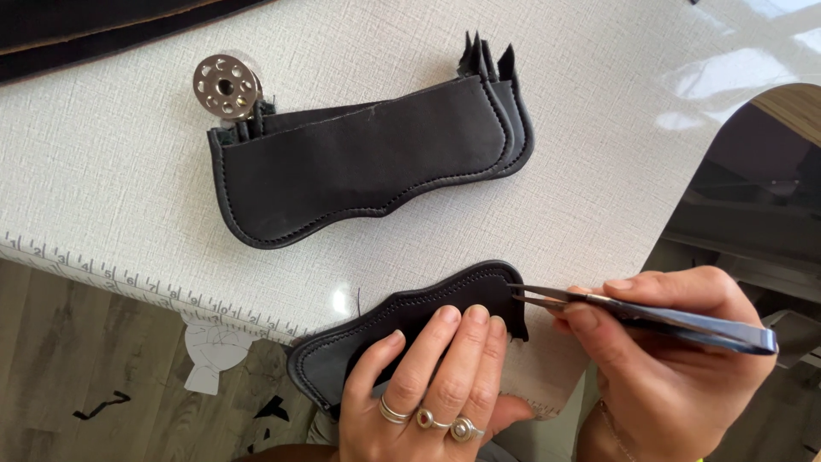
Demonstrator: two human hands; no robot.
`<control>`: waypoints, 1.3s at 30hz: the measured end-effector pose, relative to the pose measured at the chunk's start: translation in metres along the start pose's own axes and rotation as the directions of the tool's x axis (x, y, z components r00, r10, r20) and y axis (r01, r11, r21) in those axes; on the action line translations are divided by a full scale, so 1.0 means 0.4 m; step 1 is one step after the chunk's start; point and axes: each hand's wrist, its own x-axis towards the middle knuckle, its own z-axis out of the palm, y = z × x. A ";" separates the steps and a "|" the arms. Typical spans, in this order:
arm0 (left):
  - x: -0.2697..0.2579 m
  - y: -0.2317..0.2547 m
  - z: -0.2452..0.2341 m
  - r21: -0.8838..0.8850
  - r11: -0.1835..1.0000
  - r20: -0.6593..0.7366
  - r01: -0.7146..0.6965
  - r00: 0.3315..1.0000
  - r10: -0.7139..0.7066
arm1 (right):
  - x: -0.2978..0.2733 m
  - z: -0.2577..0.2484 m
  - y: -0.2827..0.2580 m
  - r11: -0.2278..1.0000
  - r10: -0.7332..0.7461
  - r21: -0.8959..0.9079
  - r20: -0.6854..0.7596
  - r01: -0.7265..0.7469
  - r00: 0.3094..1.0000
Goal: Trim excess threads and material from leather components using snips at a sewing workstation
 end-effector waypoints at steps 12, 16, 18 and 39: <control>0.002 -0.005 -0.001 -0.018 1.000 0.001 -0.002 1.000 0.002 | 0.002 0.009 -0.010 1.000 -0.008 -0.025 -0.017 0.007 1.000; 0.003 -0.006 0.000 -0.026 1.000 -0.010 0.004 1.000 -0.005 | 0.003 -0.002 -0.003 1.000 -0.002 0.015 0.031 0.001 1.000; 0.004 -0.005 -0.001 -0.027 1.000 -0.013 0.001 1.000 -0.001 | 0.006 -0.005 -0.007 0.999 -0.006 0.048 0.057 0.003 0.998; -0.004 0.005 -0.012 -0.054 0.998 0.047 0.023 0.999 -0.020 | 0.011 0.003 -0.015 1.000 0.010 0.019 0.049 -0.011 0.999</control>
